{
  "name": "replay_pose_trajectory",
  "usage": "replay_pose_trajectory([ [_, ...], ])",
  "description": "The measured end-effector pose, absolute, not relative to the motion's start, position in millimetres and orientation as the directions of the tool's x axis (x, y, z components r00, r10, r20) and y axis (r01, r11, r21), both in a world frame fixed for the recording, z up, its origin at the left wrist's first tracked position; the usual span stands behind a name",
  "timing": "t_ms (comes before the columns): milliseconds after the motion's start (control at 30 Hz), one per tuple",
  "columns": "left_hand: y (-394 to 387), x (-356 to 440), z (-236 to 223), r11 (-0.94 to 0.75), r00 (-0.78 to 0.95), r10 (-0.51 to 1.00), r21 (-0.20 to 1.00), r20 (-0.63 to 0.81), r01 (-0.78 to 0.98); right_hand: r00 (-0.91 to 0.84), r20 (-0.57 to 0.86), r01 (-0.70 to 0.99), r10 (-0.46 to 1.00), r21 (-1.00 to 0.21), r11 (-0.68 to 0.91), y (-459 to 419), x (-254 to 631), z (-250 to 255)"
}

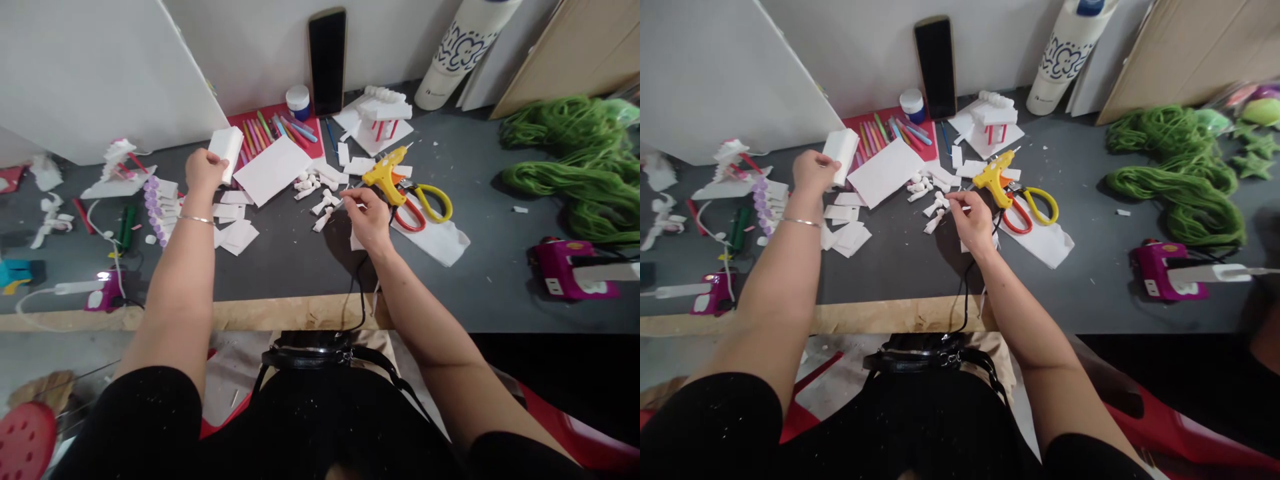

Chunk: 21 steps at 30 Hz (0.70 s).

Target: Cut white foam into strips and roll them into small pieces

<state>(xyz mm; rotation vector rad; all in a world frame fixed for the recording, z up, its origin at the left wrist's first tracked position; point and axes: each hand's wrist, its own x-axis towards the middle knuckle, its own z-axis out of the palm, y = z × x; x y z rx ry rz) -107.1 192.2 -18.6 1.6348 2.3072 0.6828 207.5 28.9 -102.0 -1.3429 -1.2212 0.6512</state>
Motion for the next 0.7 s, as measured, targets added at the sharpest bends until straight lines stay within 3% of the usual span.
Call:
replay_pose_trajectory([
  [433, 192.5, -117.3, -18.9, 0.283, -0.355, 0.933, 0.497, 0.054, 0.82, 0.332, 0.246, 0.247, 0.91, -0.954, 0.168, 28.4, 207.6, -100.5],
  [700, 173.6, -104.8, 20.0, 0.146, -0.28, 0.952, 0.626, 0.121, 0.766, 0.311, 0.235, 0.253, 0.921, -0.954, 0.158, 28.6, 208.0, -98.4],
])
